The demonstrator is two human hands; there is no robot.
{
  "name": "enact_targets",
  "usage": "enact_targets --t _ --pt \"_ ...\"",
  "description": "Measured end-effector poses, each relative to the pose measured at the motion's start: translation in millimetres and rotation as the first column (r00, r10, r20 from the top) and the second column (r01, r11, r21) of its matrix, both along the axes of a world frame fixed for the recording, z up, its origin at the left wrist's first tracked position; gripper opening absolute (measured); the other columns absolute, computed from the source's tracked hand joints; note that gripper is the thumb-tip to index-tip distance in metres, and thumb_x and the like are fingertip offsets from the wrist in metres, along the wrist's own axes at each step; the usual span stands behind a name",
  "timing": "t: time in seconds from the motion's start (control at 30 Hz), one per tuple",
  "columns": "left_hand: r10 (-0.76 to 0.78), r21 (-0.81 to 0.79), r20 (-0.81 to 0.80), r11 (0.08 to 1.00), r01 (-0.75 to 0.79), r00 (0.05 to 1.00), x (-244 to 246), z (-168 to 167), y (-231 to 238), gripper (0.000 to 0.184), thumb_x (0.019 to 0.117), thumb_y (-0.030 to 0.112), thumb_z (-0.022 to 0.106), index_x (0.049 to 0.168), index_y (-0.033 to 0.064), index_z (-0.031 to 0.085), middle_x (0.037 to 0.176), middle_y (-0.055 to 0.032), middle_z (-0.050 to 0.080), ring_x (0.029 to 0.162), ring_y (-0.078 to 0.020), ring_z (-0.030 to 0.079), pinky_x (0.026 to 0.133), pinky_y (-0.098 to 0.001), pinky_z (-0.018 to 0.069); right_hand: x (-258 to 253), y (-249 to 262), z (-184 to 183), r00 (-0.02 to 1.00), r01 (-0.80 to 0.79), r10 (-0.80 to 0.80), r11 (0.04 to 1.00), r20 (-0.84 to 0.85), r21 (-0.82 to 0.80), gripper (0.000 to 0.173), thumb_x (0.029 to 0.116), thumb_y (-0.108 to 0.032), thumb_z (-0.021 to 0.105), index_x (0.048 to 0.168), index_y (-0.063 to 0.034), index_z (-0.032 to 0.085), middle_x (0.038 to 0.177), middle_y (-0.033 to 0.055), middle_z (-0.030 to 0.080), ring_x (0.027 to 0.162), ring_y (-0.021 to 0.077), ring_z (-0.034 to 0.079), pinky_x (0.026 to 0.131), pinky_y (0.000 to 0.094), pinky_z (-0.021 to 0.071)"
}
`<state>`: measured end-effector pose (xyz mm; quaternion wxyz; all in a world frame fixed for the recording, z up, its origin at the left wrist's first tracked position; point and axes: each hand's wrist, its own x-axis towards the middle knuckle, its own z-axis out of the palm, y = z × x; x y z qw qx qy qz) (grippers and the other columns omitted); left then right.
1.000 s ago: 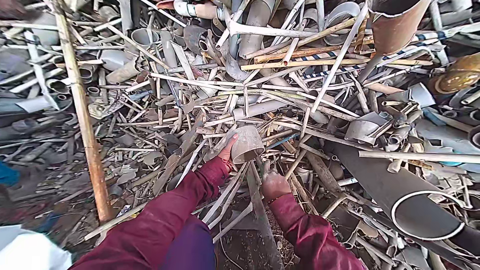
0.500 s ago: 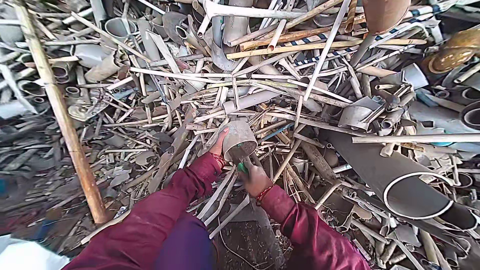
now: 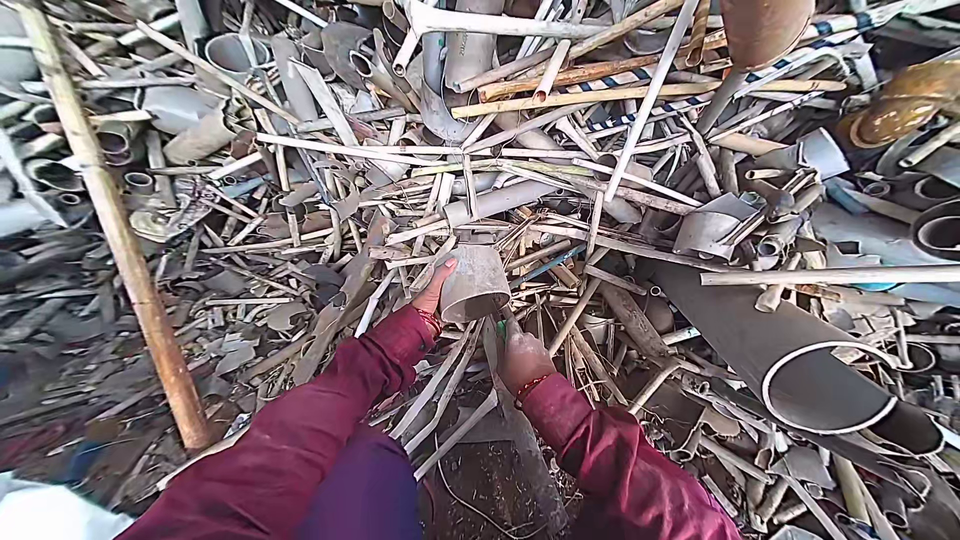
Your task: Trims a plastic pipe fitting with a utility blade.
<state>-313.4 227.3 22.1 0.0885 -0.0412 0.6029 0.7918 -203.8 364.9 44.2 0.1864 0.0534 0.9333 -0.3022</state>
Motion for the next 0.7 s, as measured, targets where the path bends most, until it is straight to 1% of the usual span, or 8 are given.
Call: enact_targets --t 0.1,0.13,0.27,0.37,0.47,0.53,0.6,0.7 --pt "0.047 0.057 -0.048 0.997 -0.044 0.998 -1 0 0 0.039 0.1095 0.041 0.038 0.135 0.0138 0.050 0.108 -0.0040 0.065 0.097 -0.0111 0.066 0.081 -0.0314 0.0565 8 0 -20 0.987 -0.113 0.056 0.902 -0.148 -0.417 0.043 0.1109 -0.024 0.047 0.145 0.0014 0.046 0.089 0.0161 0.063 0.064 0.0236 0.064 0.063 0.0385 0.0567" --pt "0.102 0.086 -0.060 0.992 -0.096 0.993 -3 3 -2 0.040 0.1089 0.044 0.038 0.134 0.0155 0.051 0.108 -0.0022 0.066 0.097 -0.0097 0.067 0.081 -0.0306 0.0574 11 -1 -21 0.982 -0.156 0.095 0.897 -0.163 -0.413 0.043 0.1107 -0.024 0.047 0.146 0.0011 0.046 0.089 0.0163 0.063 0.064 0.0239 0.064 0.063 0.0389 0.0571" --pt "0.203 0.129 -0.077 0.973 -0.192 0.976 -8 11 -18 0.047 0.1075 0.048 0.040 0.140 0.0154 0.047 0.118 -0.0038 0.064 0.103 -0.0115 0.065 0.086 -0.0338 0.0560 7 -2 -5 0.989 -0.145 0.140 0.971 0.043 0.190 0.062 0.1082 -0.013 0.044 0.163 -0.0062 0.016 0.132 0.0265 0.062 0.123 0.0418 0.063 0.102 0.0561 0.0496" --pt "0.176 0.141 -0.116 0.977 -0.160 0.977 -5 10 -16 0.044 0.1087 0.043 0.040 0.140 0.0127 0.046 0.115 -0.0031 0.064 0.101 -0.0081 0.064 0.086 -0.0286 0.0552 16 -6 -9 0.986 -0.165 0.165 0.986 0.015 0.009 0.054 0.1096 -0.015 0.045 0.158 -0.0032 0.025 0.124 0.0277 0.064 0.112 0.0415 0.067 0.096 0.0550 0.0526" --pt "0.195 0.127 -0.170 0.976 -0.175 0.966 -7 5 -17 0.041 0.1092 0.038 0.041 0.140 0.0125 0.047 0.116 -0.0018 0.064 0.103 -0.0057 0.064 0.088 -0.0260 0.0544 23 -8 -21 0.969 -0.247 0.239 0.922 -0.063 -0.299 0.046 0.1114 -0.022 0.044 0.151 -0.0004 0.033 0.100 0.0201 0.060 0.078 0.0315 0.066 0.071 0.0449 0.0561" --pt "0.208 0.082 -0.168 0.977 -0.197 0.964 -6 7 -19 0.043 0.1091 0.040 0.040 0.142 0.0124 0.045 0.120 -0.0021 0.062 0.105 -0.0050 0.062 0.089 -0.0261 0.0537 19 -6 -13 0.979 -0.198 0.200 0.979 0.044 -0.049 0.054 0.1099 -0.017 0.045 0.157 -0.0011 0.025 0.125 0.0285 0.063 0.114 0.0415 0.066 0.098 0.0542 0.0512" --pt "0.220 0.027 -0.131 0.975 -0.219 0.967 -4 10 -19 0.049 0.1079 0.042 0.043 0.144 0.0095 0.045 0.126 -0.0062 0.061 0.108 -0.0077 0.061 0.092 -0.0296 0.0520 16 -5 -15 0.986 -0.143 0.129 0.979 0.103 0.143 0.058 0.1083 -0.014 0.044 0.160 -0.0036 0.020 0.132 0.0266 0.062 0.124 0.0411 0.062 0.103 0.0548 0.0489" --pt "0.222 0.044 -0.141 0.975 -0.217 0.965 -6 5 -19 0.046 0.1086 0.039 0.044 0.143 0.0086 0.047 0.125 -0.0064 0.062 0.110 -0.0081 0.061 0.093 -0.0284 0.0518 27 -1 -26 0.978 -0.202 0.210 0.938 0.001 -0.283 0.043 0.1109 -0.021 0.046 0.148 -0.0009 0.037 0.098 0.0220 0.062 0.077 0.0329 0.067 0.071 0.0469 0.0568"
